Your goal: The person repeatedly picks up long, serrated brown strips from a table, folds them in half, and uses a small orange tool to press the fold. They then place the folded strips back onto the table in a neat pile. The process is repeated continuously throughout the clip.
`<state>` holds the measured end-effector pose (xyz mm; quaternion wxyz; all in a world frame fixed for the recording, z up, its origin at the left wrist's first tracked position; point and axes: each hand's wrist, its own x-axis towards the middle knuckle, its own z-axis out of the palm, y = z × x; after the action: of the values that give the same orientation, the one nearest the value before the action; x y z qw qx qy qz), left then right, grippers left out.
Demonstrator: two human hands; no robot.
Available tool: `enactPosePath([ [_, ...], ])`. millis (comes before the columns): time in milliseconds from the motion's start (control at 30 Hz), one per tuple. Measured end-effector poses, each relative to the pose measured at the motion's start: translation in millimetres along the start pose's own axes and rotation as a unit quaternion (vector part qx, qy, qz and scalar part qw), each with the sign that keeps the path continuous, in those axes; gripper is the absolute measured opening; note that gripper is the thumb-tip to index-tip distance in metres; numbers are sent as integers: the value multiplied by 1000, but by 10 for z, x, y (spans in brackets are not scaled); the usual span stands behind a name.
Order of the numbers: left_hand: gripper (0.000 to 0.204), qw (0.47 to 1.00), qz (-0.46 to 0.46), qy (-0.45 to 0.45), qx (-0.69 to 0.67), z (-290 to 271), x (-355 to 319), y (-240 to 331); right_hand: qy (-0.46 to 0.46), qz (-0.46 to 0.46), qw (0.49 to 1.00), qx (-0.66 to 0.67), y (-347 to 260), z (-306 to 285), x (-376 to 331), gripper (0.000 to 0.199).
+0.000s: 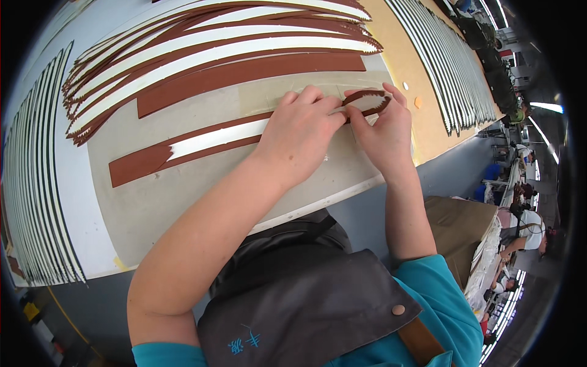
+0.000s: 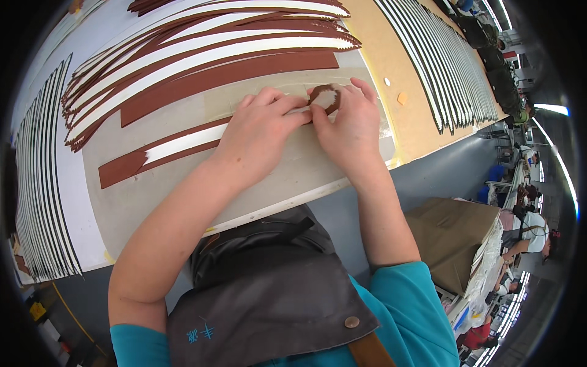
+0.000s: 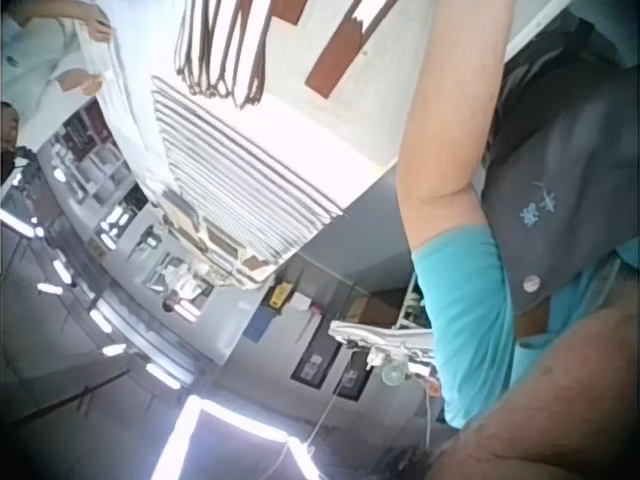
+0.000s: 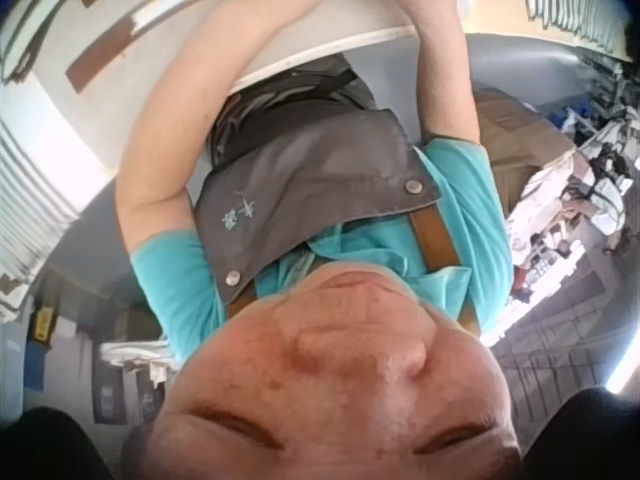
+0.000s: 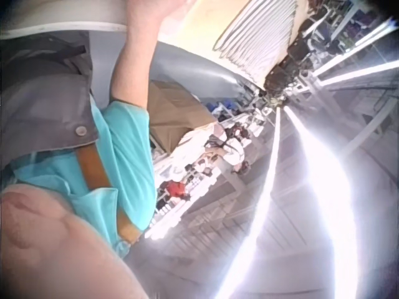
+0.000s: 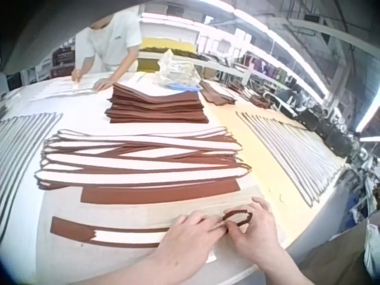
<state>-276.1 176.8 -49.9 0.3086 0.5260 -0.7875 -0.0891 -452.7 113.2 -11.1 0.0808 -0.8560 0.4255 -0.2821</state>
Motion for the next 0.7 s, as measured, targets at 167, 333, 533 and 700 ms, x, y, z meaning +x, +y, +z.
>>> enactPosePath([
  [167,38,997,-3,52,-64,84,-4,-64,-39,-56,992,-105,-42,3,97,10],
  [333,37,969,-105,17,-221,-66,63,-71,-39,-122,979,-159,-104,17,107,5],
  [533,46,857,-155,-16,-491,-278,122,-163,-65,-167,965,-193,-126,43,152,6],
  [700,25,848,-207,-63,-484,-300,149,-207,-50,-159,974,-151,-88,-26,22,14],
])
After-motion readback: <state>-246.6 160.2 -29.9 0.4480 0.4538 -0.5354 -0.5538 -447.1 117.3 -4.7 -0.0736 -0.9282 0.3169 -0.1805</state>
